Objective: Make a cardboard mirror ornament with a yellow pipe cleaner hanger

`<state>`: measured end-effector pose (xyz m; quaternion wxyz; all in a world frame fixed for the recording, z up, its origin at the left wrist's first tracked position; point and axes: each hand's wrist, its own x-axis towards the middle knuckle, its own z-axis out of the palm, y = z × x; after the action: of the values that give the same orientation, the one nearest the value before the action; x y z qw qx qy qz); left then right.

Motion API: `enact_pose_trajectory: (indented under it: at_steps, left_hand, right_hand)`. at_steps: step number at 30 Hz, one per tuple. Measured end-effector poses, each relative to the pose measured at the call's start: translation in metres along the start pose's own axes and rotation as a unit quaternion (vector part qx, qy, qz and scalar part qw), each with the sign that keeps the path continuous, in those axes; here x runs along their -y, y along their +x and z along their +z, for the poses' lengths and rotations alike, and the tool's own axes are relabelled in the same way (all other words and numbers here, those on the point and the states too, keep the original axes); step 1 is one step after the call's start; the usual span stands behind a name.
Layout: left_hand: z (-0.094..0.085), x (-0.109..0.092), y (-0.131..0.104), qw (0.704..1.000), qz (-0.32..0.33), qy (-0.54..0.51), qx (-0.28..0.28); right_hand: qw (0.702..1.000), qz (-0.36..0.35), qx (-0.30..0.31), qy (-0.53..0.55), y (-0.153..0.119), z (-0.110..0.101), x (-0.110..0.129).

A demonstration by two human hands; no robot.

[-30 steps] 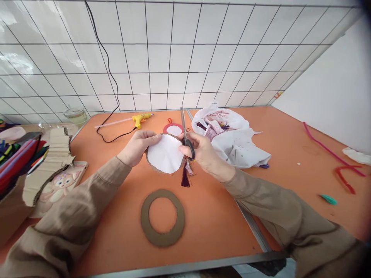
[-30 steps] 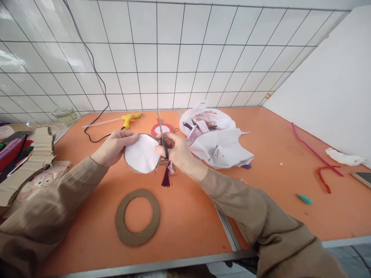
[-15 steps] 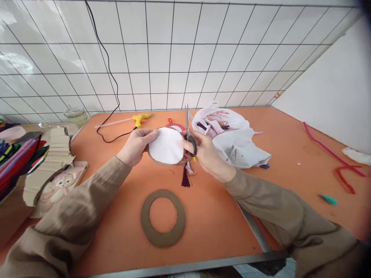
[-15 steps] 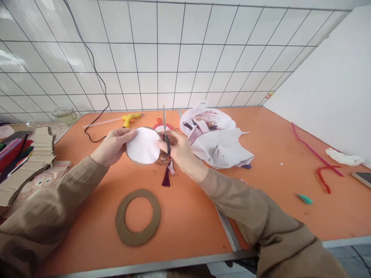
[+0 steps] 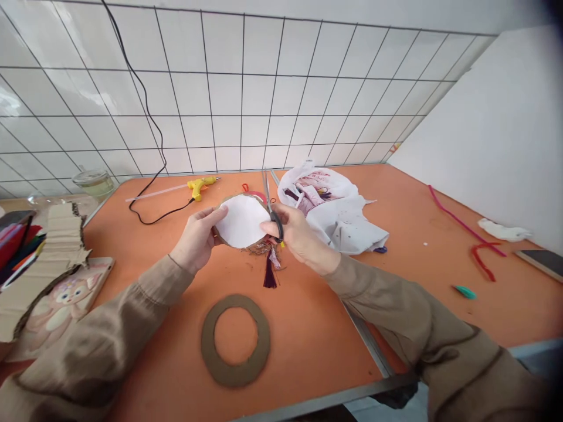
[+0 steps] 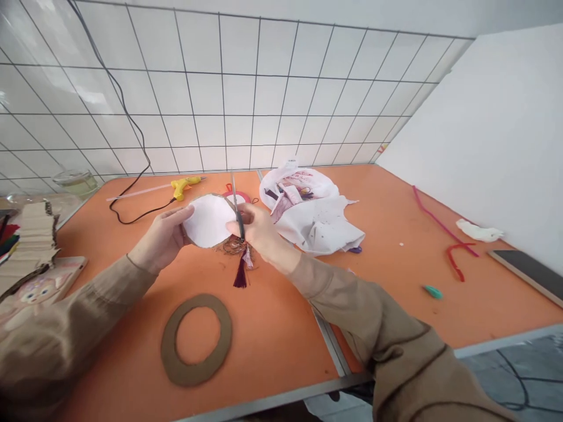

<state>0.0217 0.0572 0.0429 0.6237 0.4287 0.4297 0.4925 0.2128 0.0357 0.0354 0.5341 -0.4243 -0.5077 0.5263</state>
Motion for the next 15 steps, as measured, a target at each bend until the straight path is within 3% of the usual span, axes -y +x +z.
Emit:
enact_pose_trajectory:
  at_steps: [4,6,13,15]
  left_hand:
    - [-0.008,-0.008,0.002,0.996,-0.005,0.072,0.058]
    - [-0.010,-0.009,0.003,0.994,-0.016,0.076,0.079]
    - [0.007,0.012,-0.001,0.992,0.029,-0.116,-0.029]
    - [0.013,0.019,-0.006,0.988,0.017,-0.146,-0.036]
  right_hand:
    - [0.997,0.018,0.065,-0.035,0.002,-0.005,0.006]
    - [0.997,-0.001,0.066,-0.028,0.002,-0.005,0.007]
    - [0.998,-0.037,0.036,0.036,0.004,-0.002,-0.005]
    - [0.998,-0.046,0.023,0.033,0.005,-0.002,-0.007]
